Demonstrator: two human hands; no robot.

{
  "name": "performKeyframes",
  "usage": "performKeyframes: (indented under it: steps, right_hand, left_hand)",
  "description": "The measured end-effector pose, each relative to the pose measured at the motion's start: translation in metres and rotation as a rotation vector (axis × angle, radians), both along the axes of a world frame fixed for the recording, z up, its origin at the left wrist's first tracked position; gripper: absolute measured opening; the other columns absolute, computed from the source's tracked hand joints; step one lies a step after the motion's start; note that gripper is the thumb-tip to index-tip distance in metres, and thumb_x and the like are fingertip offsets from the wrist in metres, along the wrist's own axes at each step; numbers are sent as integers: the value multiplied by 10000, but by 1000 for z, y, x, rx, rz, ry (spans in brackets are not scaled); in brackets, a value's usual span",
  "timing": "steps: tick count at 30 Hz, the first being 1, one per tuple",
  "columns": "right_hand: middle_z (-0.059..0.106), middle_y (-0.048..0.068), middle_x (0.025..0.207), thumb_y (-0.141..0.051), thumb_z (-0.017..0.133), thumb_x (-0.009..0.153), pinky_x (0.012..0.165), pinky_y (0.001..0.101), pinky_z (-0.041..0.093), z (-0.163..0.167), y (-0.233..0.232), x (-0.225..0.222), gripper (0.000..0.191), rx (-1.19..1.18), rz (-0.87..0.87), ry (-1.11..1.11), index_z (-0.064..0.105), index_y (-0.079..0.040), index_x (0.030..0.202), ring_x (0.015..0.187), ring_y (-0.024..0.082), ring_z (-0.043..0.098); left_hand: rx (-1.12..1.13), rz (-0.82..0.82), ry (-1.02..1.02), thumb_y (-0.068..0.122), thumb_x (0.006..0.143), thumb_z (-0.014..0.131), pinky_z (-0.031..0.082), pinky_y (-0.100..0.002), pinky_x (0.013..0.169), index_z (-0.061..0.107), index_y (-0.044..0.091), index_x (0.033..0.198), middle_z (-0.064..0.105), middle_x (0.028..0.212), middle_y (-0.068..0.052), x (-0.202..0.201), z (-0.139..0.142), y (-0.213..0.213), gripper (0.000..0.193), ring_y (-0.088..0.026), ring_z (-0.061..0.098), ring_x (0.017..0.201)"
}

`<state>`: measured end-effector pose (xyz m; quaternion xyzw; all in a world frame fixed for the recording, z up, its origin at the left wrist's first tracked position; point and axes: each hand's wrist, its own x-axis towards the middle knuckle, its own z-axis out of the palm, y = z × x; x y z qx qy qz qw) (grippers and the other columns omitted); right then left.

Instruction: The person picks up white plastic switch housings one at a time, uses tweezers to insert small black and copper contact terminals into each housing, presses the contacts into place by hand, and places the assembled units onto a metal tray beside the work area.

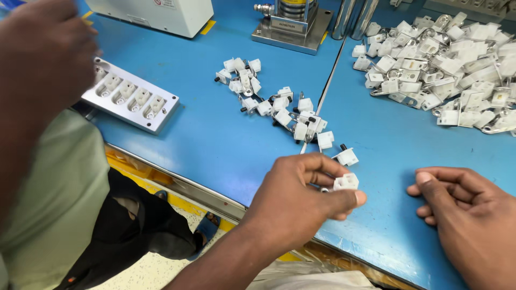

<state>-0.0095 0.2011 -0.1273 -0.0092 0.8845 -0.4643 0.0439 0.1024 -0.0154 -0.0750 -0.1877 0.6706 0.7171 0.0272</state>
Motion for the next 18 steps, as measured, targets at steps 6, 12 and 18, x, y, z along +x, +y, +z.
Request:
performKeyframes:
  steps: [6, 12, 18]
  right_hand:
    - [775, 85, 818, -237, 700, 1017, 568, 261, 513, 6, -7, -4, 270, 106, -37, 96, 757, -1, 1135, 616, 125, 650]
    - [771, 46, 727, -266, 699, 929, 526, 282, 507, 37, -20, -3, 248, 74, -73, 15, 762, -68, 1064, 548, 119, 631]
    - [712, 48, 616, -298, 750, 898, 480, 268, 496, 24, 6, -13, 232, -1, -95, -116, 793, -83, 976, 508, 102, 579]
  left_hand:
    - [-68, -94, -85, 179, 806, 793, 621, -266, 546, 725, -33, 1047, 764, 876, -103, -19, 7, 2, 327, -121, 734, 625]
    - [-46, -60, -173, 178, 796, 821, 596, -273, 495, 741, -16, 1009, 762, 820, -101, -23, -7, 6, 299, -123, 730, 580]
    - [-203, -50, -319, 144, 812, 858, 591, -290, 470, 775, 37, 1003, 764, 804, -110, -37, -26, 20, 234, -135, 743, 564]
